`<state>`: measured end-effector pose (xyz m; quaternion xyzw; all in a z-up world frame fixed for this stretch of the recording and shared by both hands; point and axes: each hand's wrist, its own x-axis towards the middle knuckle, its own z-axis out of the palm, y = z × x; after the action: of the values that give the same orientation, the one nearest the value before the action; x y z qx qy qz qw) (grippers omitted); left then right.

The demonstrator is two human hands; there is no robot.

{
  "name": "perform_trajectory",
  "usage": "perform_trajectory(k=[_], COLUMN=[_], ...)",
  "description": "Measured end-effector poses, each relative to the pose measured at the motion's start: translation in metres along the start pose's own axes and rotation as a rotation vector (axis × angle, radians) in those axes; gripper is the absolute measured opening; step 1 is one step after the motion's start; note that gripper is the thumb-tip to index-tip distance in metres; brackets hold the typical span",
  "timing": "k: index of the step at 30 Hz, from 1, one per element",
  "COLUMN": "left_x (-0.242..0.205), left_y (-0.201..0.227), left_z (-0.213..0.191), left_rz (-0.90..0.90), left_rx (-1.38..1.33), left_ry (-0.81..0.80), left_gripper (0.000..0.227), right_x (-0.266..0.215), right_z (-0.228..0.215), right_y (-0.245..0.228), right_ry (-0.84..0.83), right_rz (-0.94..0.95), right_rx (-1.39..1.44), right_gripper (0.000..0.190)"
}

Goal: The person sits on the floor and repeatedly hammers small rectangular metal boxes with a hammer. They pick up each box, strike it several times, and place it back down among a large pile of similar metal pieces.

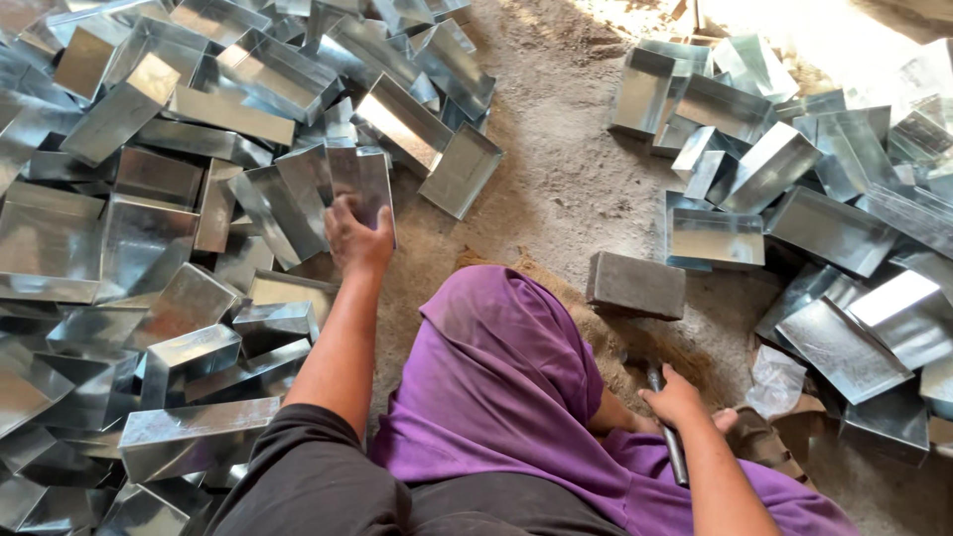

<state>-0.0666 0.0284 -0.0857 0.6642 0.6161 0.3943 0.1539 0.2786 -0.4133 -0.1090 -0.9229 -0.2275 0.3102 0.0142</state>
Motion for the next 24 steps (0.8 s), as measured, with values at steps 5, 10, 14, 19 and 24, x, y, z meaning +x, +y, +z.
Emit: perform_trajectory(k=[5, 10, 14, 19, 24], left_x=[0.035, 0.064, 0.055, 0.065, 0.082], left_y=[-0.012, -0.018, 0.015, 0.053, 0.063], left_z=[0.013, 0.001, -0.018, -0.028, -0.03], left_rz=[-0.127, -0.373, -0.232, 0.281, 0.15], left_rx=[0.042, 0.1, 0.211, 0.526, 0.534], left_ry=[0.061, -0.299, -0.294, -0.219, -0.401], left_gripper=[0.052, 0.037, 0.073, 0.095, 0.074], right_x=[0.002, 0.001, 0.01, 0.015, 0.015], right_z=[-0.003, 0.001, 0.007, 0.016, 0.015], right_y=[-0.002, 0.002, 0.007, 0.017, 0.021], right_ry=[0.018, -0.009, 0.014, 0.016, 0.009], right_rz=[-0.032, 0.002, -0.026, -0.059, -0.072], right_rx=[-0.006, -0.021, -0.021, 0.014, 0.03], right_gripper=[0.095, 0.098, 0.098, 0.096, 0.093])
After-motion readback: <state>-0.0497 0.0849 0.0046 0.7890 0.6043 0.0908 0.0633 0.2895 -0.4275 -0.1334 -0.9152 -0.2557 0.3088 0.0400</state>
